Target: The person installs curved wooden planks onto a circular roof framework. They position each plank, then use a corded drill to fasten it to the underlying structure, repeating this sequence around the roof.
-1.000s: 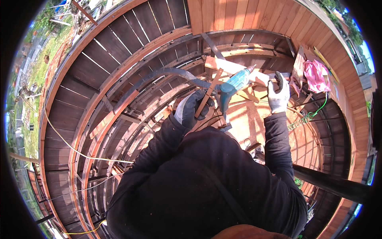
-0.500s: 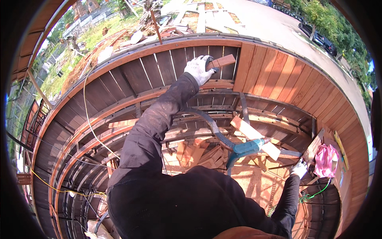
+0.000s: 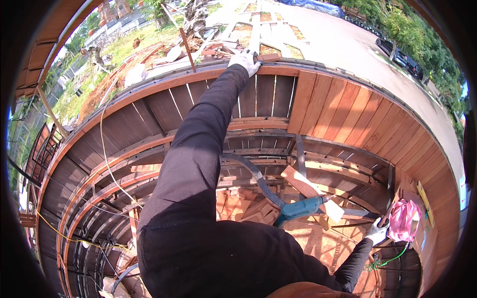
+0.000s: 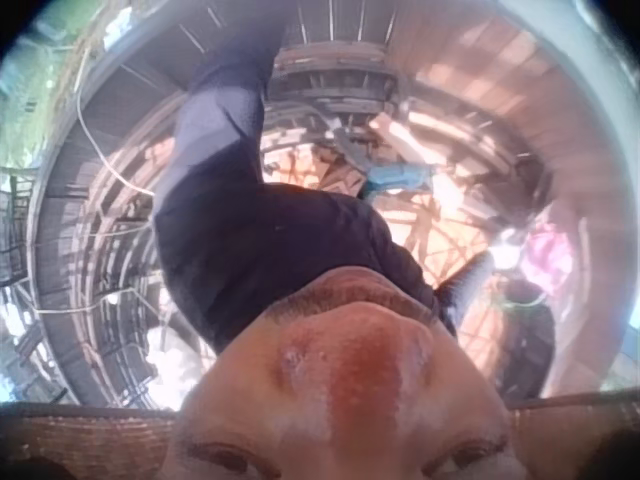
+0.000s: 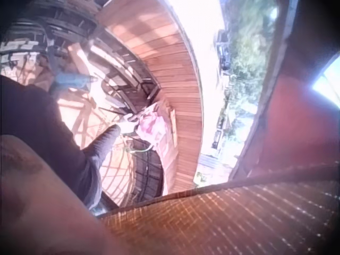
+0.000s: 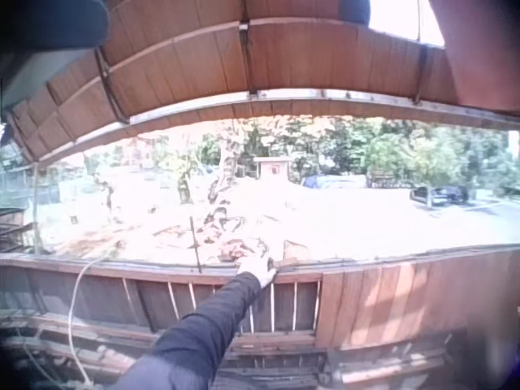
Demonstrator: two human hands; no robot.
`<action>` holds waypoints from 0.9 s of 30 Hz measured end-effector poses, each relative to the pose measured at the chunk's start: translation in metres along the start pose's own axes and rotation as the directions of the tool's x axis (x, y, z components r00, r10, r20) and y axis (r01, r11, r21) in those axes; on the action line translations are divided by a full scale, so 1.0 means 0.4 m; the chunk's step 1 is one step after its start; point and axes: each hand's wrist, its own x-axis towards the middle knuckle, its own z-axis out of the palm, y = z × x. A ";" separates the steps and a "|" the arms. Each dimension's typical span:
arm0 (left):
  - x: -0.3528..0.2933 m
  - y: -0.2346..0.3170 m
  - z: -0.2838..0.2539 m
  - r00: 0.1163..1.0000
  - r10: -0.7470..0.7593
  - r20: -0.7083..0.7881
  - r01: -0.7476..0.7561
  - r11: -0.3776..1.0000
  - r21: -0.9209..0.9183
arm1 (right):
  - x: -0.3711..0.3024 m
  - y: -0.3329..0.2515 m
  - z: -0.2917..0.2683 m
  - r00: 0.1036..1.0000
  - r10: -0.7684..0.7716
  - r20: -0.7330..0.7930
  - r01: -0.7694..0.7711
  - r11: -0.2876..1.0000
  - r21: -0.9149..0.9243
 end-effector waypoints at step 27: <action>0.017 0.095 0.071 0.944 -0.136 -0.301 0.119 0.990 -0.074 | -0.441 -0.962 -0.115 0.762 -0.625 0.169 -0.018 0.240 0.971</action>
